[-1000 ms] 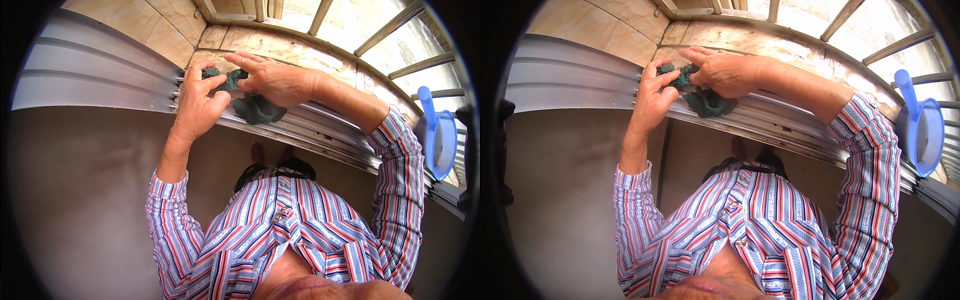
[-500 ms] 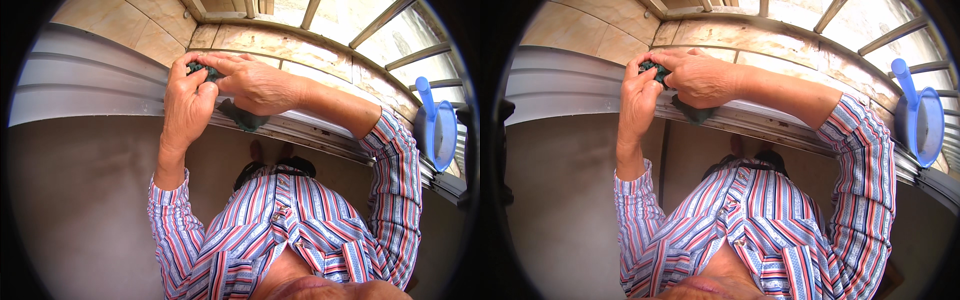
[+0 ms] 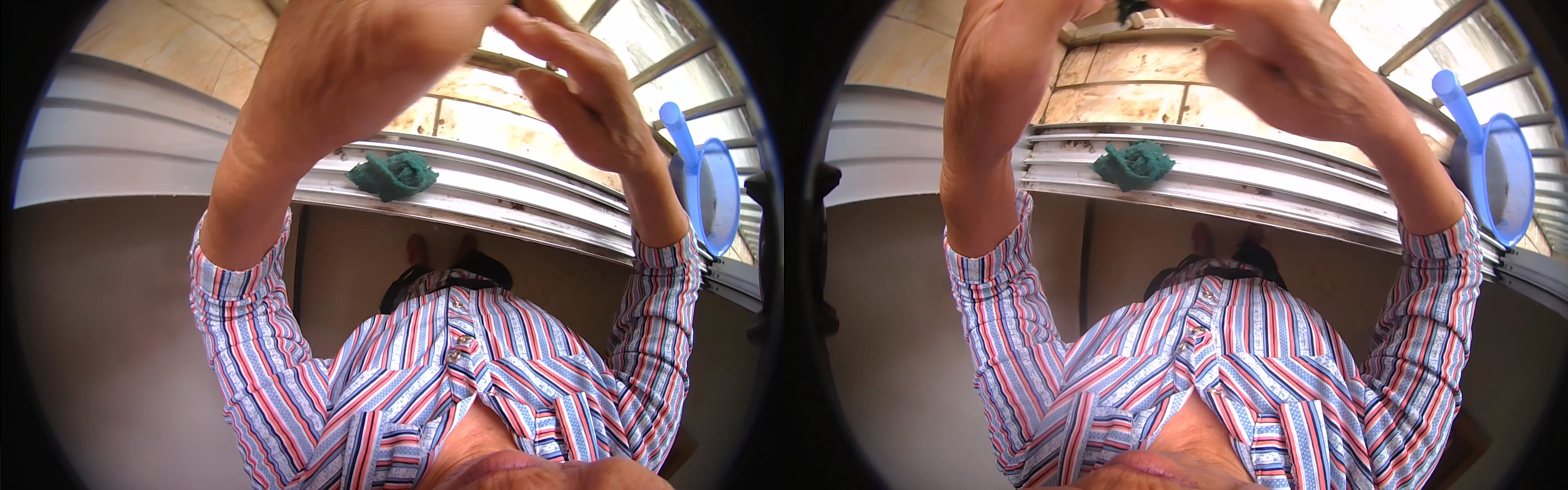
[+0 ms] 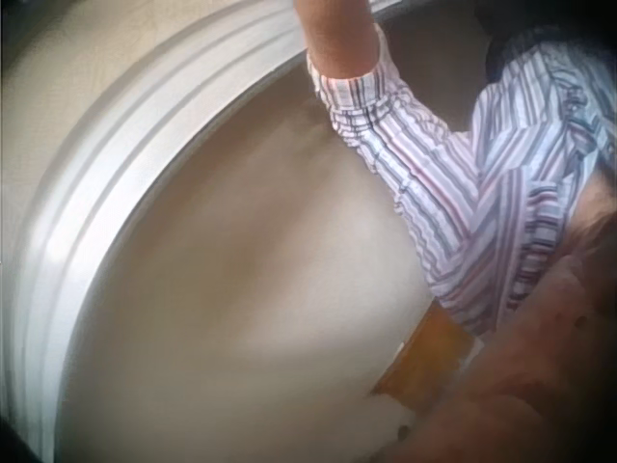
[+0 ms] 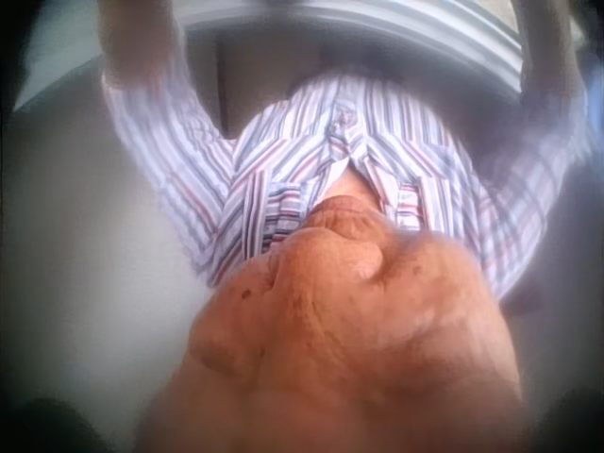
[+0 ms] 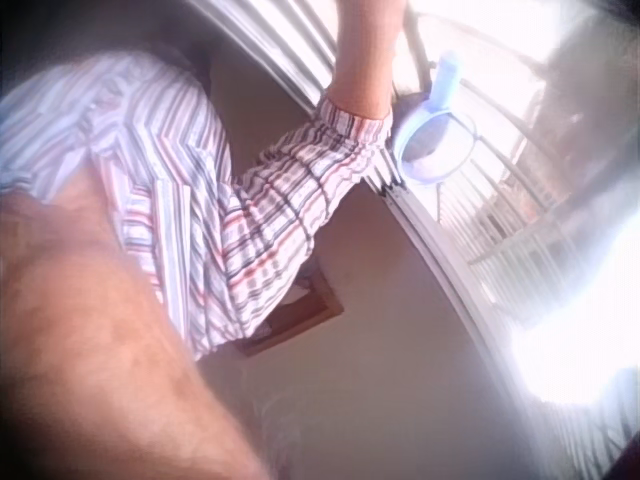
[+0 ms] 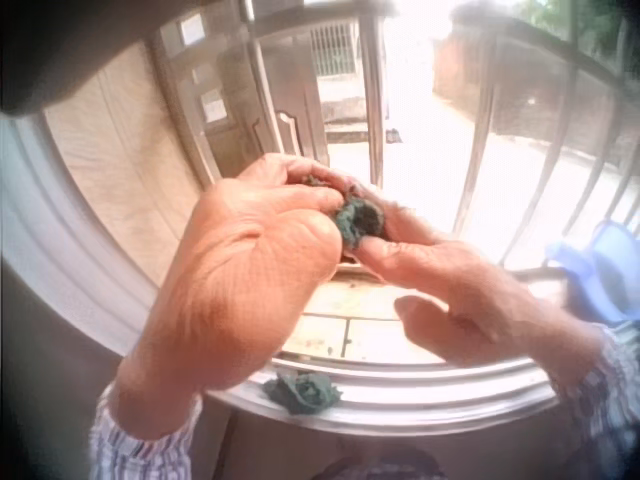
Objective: The person wipes a metal window track with a green cloth, repeatedly dipping the cloth into a blue plastic scoop filled with water. The person scrubs the track and the adjacent tiled sill, then rinses the cloth in the scoop and continues wiping.
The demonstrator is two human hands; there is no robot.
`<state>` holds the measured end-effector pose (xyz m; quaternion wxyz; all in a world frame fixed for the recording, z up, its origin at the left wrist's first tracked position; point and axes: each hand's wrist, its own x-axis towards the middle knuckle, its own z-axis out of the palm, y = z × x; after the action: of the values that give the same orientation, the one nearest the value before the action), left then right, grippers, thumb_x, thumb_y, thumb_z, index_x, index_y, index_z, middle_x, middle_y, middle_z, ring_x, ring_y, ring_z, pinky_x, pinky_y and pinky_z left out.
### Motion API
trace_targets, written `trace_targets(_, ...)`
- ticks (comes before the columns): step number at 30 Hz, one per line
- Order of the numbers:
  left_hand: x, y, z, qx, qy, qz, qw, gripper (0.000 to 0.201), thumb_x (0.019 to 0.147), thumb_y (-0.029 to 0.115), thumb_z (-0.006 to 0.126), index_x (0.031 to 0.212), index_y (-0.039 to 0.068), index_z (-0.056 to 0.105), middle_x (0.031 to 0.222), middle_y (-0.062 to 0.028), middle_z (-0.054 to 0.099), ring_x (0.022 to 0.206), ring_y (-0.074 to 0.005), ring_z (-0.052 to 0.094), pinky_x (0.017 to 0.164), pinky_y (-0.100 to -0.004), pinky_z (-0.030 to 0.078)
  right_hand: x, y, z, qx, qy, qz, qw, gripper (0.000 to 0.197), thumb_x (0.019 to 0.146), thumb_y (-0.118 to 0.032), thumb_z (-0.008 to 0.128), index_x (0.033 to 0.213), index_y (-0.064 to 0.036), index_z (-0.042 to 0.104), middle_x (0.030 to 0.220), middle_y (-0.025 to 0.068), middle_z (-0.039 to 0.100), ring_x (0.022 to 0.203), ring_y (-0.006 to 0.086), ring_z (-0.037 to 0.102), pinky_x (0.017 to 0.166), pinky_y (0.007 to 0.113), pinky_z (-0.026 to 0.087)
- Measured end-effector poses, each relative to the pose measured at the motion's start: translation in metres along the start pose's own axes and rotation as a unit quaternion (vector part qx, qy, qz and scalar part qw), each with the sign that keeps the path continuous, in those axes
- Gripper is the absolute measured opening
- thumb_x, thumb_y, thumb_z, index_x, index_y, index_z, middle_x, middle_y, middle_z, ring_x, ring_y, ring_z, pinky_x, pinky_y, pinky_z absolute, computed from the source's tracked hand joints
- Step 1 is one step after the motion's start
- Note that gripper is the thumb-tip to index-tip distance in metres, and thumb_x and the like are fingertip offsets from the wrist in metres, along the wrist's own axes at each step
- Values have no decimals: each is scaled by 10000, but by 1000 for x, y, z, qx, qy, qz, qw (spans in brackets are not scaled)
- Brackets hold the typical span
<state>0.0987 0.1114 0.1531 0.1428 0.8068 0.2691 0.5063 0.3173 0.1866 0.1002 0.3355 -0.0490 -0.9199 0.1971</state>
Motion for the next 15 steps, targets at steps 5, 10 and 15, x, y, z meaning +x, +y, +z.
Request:
trace_targets(5, 67, -30, 99, 128, -110, 221, 961, 239, 874, 62, 477, 693, -59, 575, 574, -124, 570, 599, -208, 545, 622, -341, 471, -108, -20, -82, -67, 70, 178, 979, 471, 861, 99, 484, 1322, 4, 517, 1397, 220, 474, 1305, 287, 468, 1075, 376, 352)
trace_targets(10, 143, -18, 187, 130, -123, 271, 946, 246, 872, 42, 474, 645, -38, 523, 510, -126, 509, 479, -205, 516, 513, -358, 450, -174, -15, -171, -115, 116, 215, 963, 463, 881, 14, 514, 1338, -53, 545, 1456, 185, 430, 1337, 271, 429, 1109, 378, 317)
trace_targets(15, 182, -36, 237, -93, -151, -37, 983, 363, 867, 206, 431, 659, -71, 541, 612, -196, 594, 555, -242, 567, 561, -369, 454, -201, 19, -226, -192, 55, 217, 955, 416, 879, -170, 579, 1245, 27, 573, 1275, 223, 576, 1173, 310, 559, 991, 391, 426)
